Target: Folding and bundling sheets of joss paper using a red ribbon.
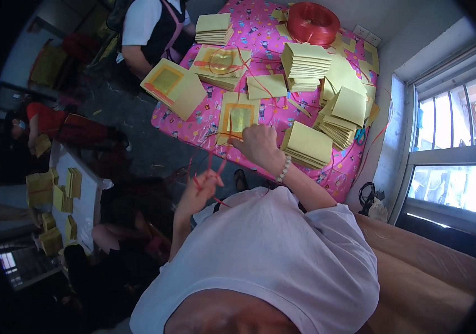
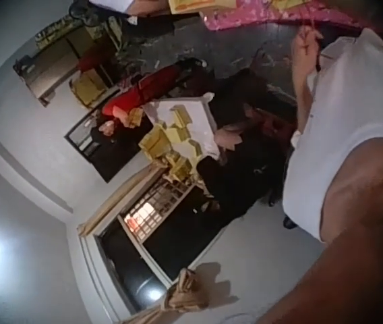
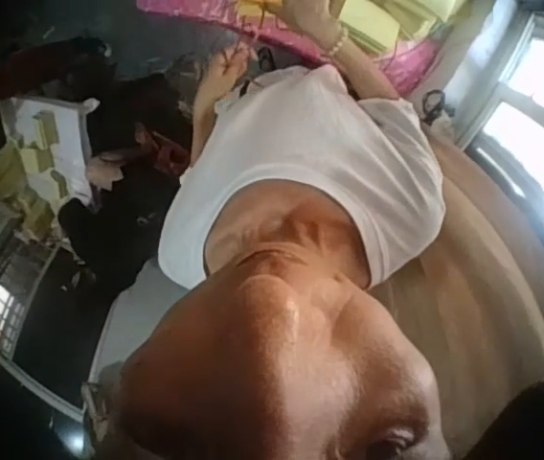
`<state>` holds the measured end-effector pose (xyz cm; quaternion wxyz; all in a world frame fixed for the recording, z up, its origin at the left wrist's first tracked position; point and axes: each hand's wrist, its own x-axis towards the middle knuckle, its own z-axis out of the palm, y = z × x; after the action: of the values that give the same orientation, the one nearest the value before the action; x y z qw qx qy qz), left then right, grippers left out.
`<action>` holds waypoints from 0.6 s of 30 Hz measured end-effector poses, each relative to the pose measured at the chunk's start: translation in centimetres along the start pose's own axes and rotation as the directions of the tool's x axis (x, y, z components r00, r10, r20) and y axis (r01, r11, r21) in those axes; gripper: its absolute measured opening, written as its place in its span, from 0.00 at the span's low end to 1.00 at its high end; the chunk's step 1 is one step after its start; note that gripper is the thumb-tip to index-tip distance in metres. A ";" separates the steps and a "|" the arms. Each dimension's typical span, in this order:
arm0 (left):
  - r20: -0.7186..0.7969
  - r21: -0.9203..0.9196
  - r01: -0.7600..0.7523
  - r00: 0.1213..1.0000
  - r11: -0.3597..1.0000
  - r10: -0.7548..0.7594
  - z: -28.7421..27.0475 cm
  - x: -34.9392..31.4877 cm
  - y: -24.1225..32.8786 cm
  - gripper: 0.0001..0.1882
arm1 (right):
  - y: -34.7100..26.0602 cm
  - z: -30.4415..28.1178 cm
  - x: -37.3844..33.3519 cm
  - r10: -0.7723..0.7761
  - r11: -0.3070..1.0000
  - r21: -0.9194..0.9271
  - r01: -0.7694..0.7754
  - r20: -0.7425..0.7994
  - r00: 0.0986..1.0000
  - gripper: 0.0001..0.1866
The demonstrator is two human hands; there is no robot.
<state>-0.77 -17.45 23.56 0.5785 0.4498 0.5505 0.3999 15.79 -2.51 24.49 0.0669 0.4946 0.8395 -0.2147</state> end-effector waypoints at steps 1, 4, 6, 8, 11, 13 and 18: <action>0.062 0.006 -0.015 0.998 1.000 0.015 0.7 -0.4 0.6 0.11 | -0.2 0.7 0.8 0.006 1.000 -0.003 -0.006 -0.003 1.000 0.21; 0.144 0.018 -0.029 0.989 0.999 0.026 0.9 -0.6 1.2 0.11 | 0.9 3.6 3.5 -0.076 0.848 0.506 0.157 -0.179 0.981 0.17; 0.165 0.023 -0.029 0.986 0.999 0.025 0.5 -0.4 0.8 0.11 | 0.3 4.7 4.3 -0.089 0.360 0.932 -0.044 0.082 0.993 0.18; 0.347 0.088 -0.062 0.938 0.994 0.028 -0.6 -0.1 0.1 0.11 | 0.0 6.0 5.1 -0.316 -0.404 0.862 -0.304 0.180 0.931 0.22; 0.387 -0.051 0.058 0.921 0.997 -0.033 -1.4 -1.1 -0.2 0.11 | 1.6 5.2 6.5 -0.308 -0.824 0.423 -0.376 0.221 0.925 0.19; 0.383 0.004 0.045 0.923 0.999 -0.043 -2.3 -1.4 -1.8 0.11 | 3.8 3.9 6.9 -0.259 -0.859 0.394 -0.326 0.214 0.942 0.16; 0.349 0.307 0.087 0.916 0.948 -0.197 -4.2 -0.7 -7.7 0.14 | 10.1 3.6 5.7 -0.093 -0.751 0.658 0.060 -0.195 0.976 0.10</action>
<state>-5.23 -19.92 16.44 0.6299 0.5550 0.5129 0.1795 21.29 4.71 16.41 -0.4517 0.1439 0.1496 -0.8677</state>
